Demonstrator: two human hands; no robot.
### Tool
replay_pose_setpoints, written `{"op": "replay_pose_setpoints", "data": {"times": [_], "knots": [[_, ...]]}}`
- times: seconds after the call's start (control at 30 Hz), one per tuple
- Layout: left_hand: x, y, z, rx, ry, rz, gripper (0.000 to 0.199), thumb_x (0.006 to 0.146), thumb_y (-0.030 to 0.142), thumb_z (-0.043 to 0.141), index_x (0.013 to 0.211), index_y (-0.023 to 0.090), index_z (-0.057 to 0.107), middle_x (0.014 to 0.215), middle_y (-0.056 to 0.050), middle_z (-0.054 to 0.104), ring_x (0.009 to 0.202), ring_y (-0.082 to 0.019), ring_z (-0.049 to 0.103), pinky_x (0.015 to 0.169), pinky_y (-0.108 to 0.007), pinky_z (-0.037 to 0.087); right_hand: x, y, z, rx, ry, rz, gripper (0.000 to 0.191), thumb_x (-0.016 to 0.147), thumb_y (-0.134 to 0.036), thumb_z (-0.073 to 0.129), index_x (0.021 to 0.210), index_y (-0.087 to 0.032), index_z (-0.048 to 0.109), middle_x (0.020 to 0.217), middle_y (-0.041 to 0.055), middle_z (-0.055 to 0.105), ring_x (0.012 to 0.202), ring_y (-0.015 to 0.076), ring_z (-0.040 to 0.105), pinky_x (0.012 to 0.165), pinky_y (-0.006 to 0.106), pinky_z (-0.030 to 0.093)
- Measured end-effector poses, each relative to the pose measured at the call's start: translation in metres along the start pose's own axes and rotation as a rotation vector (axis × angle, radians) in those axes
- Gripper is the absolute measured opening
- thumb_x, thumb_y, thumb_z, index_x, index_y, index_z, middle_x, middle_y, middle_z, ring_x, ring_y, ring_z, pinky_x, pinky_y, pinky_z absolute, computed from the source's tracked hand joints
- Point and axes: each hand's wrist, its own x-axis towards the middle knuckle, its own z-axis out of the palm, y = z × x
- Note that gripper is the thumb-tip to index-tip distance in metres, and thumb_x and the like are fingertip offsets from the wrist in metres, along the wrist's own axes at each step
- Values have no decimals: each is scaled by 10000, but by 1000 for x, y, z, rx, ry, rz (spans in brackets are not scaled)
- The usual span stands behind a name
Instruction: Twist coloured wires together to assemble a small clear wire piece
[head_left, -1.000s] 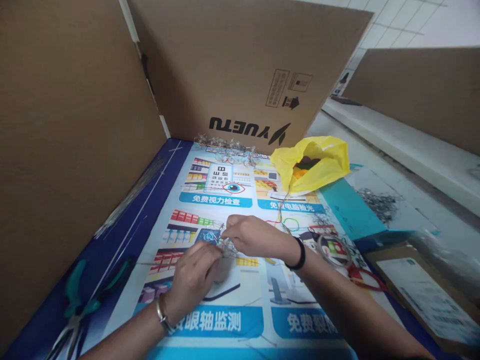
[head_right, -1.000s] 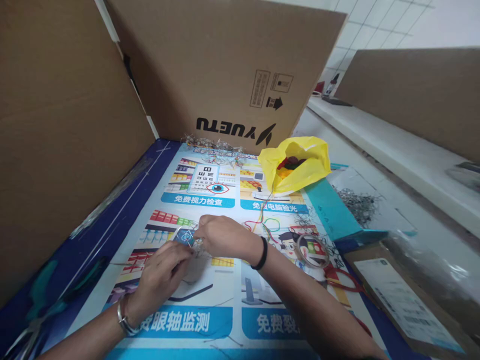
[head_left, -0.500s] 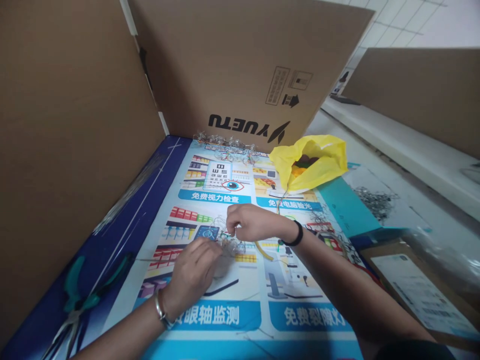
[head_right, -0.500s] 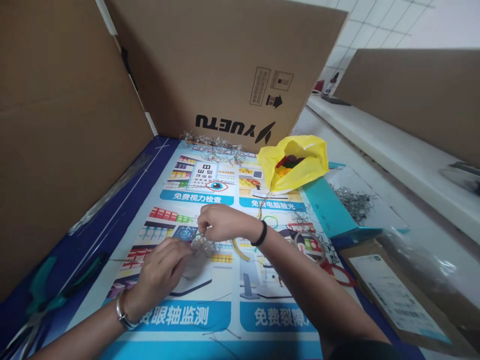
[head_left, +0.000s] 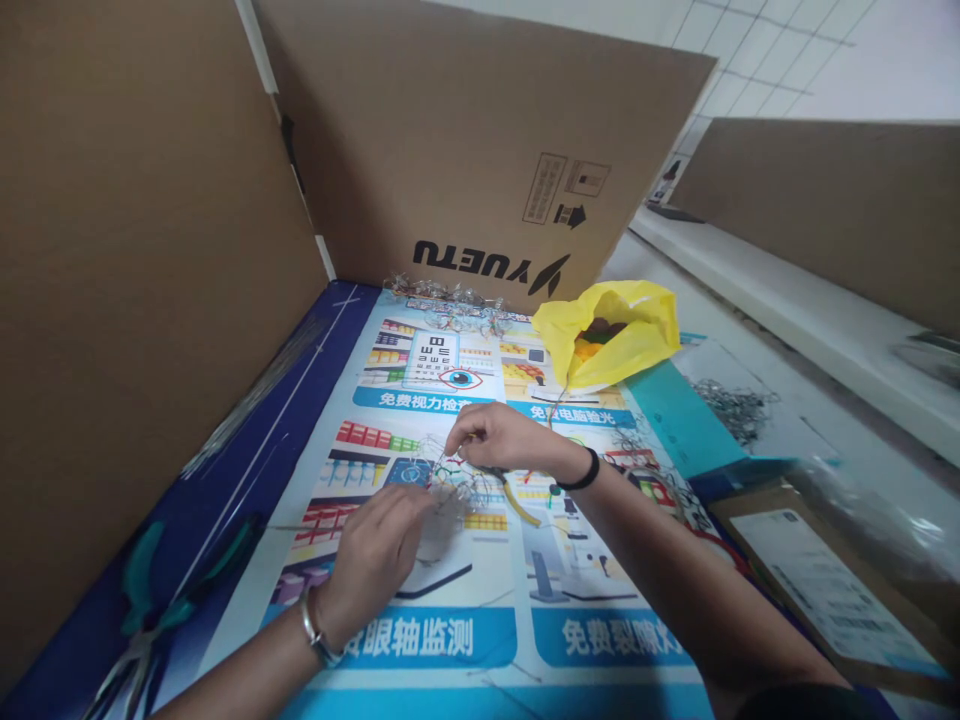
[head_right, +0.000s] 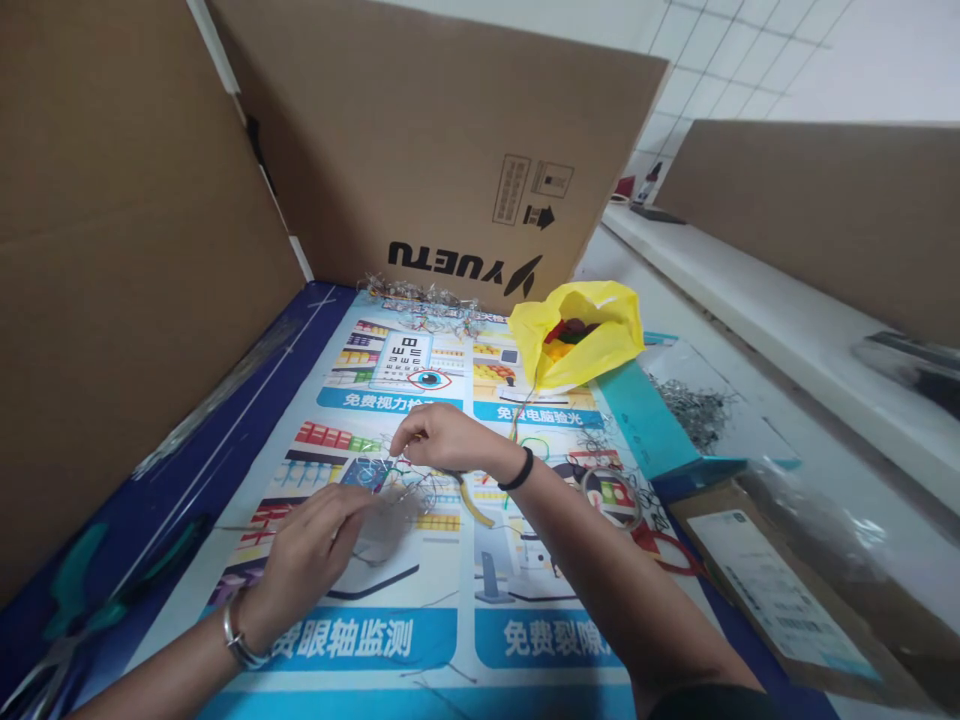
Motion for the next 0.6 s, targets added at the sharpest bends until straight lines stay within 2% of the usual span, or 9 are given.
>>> {"op": "replay_pose_setpoints", "data": {"times": [0.13,0.23,0.4,0.6], "knots": [[-1,-2,1,19,13,-21,222,831,40,486,973,179,586,874,-38,667,845,-159,615,763,-295,504,-5,9,0,41,103,47,225,727,-110,537,885,-150,693,799,13,599,597,74,510,529,184,380],[-2,-3,2,13,24,-16,210,830,53,499,971,182,587,876,-37,672,850,-162,620,772,-303,506,-11,22,-1,65,155,84,188,741,-144,529,831,-140,694,756,17,619,600,86,517,537,190,387],[-2,-3,1,-27,13,-25,210,823,42,511,963,181,584,873,-42,668,856,-160,619,776,-302,505,-22,43,3,169,-5,205,176,748,-221,555,782,-134,704,691,11,621,557,85,511,504,189,382],[0,1,-5,-83,79,37,226,806,15,524,948,179,584,862,-48,680,854,-161,633,765,-304,521,-29,46,14,436,-149,202,210,758,-294,596,851,-133,693,613,-29,545,525,65,449,507,191,361]]}}
